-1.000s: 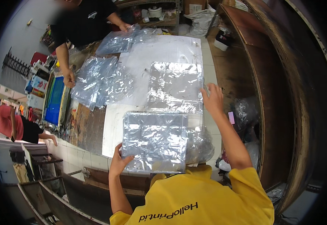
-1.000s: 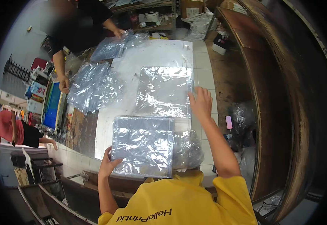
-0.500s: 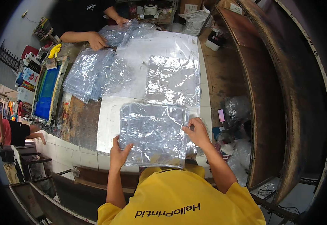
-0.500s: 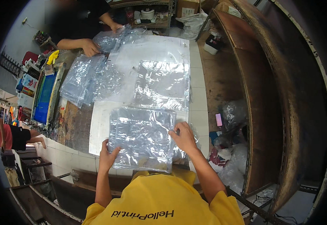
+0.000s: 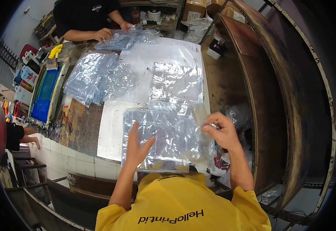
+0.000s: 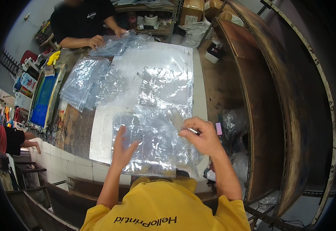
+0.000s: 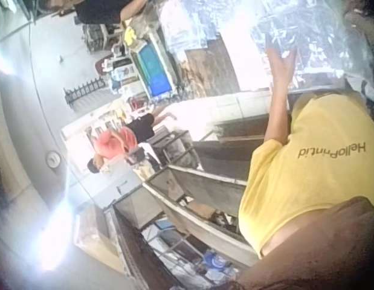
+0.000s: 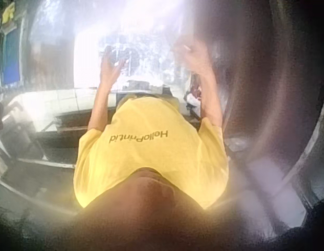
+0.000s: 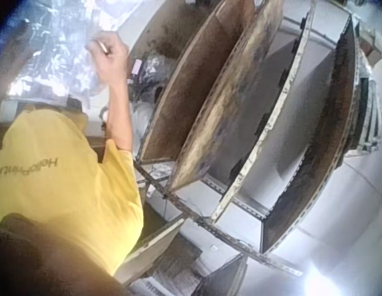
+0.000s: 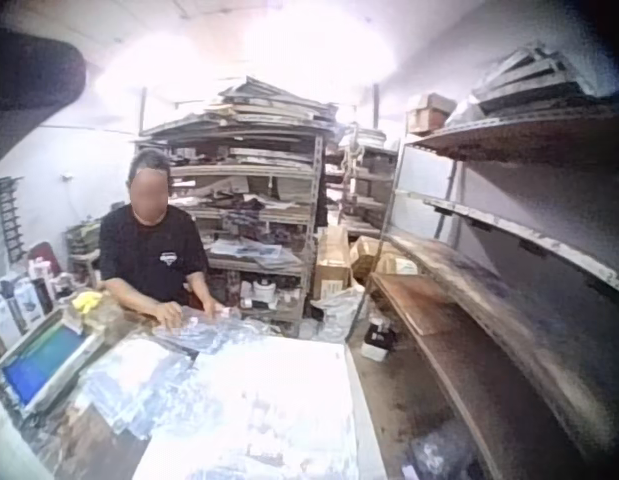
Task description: The person folds multiple clear plastic sheets on a workbench, aligning edges and stacking them. Another person works nearby with a screen printing frame.
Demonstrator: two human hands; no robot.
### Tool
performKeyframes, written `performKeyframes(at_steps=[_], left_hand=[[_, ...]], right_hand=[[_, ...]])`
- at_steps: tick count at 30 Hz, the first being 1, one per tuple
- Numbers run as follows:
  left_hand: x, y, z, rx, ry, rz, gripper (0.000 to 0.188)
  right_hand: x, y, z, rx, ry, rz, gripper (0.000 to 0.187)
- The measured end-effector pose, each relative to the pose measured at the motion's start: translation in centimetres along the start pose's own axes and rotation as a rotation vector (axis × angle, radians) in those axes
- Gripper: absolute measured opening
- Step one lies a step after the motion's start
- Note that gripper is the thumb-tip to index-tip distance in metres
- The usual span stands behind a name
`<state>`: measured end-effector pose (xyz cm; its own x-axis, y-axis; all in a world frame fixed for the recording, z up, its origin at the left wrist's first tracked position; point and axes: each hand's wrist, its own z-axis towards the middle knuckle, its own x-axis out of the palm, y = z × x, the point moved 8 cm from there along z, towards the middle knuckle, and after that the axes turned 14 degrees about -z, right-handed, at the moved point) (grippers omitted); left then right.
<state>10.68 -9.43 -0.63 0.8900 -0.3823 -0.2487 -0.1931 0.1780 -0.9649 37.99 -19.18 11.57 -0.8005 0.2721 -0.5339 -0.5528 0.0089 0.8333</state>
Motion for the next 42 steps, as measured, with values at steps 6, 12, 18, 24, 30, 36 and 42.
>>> performKeyframes(at_steps=[6, 12, 18, 24, 30, 36, 42], left_hand=[[6.0, 1.4, 4.8, -0.415, 0.118, -0.882, 0.031], [4.4, -1.1, 12.8, -0.256, 0.082, -0.54, 0.023], [6.6, 1.3, 20.1, -0.329, -0.03, -0.39, 0.022], [6.7, 7.5, 23.0, -0.177, -0.205, 0.056, 0.025], [6.3, 6.7, 22.8, -0.112, -0.303, 0.075, 0.034], [2.4, 3.4, 18.4, 0.098, -0.424, 0.043, 0.042], [-2.2, 0.2, 2.5, 0.01, -0.321, 0.593, 0.052]], right_hand=[[-6.1, -0.5, 5.3, 0.072, -0.09, 0.202, 0.013], [-10.3, -8.9, 10.9, 0.188, 0.095, -0.581, 0.022], [-9.9, -16.2, 16.8, 0.13, -0.039, -0.484, 0.027], [-2.4, -23.8, 14.9, 0.042, -0.069, -0.612, 0.046], [0.7, -20.5, 8.8, 0.057, -0.11, -0.544, 0.045], [3.1, -15.0, 5.4, 0.166, 0.148, -0.403, 0.042], [7.6, -11.3, -0.9, 0.023, 0.227, -0.617, 0.036]])
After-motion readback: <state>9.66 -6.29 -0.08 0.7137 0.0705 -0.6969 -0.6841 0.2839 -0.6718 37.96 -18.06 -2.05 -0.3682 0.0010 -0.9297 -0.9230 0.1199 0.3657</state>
